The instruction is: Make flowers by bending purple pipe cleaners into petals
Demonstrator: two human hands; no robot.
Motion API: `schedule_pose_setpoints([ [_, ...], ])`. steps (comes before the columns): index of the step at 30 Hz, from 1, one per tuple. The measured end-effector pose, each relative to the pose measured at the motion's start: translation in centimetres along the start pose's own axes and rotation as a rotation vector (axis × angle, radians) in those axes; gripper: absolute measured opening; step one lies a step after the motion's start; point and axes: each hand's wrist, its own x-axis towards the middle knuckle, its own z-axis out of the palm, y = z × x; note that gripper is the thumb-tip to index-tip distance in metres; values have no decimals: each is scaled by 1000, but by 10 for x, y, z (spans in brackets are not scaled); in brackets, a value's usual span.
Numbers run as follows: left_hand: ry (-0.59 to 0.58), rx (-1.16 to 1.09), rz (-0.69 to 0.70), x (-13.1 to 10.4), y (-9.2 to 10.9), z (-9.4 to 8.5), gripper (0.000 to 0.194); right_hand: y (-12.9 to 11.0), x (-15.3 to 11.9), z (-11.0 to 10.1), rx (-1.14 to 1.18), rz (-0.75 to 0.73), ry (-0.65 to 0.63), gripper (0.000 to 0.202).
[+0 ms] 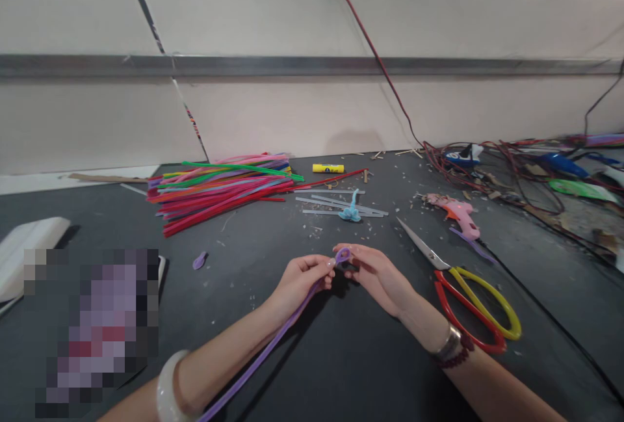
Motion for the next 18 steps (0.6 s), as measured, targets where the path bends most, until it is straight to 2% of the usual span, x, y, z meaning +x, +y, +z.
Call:
schedule_pose_setpoints([
  [12,27,40,-31,0,2,2,19,4,2,-4,138,50,-15,9],
  [18,27,71,-23,-1,2,2,18,0,2,2,-22,17,-2,17],
])
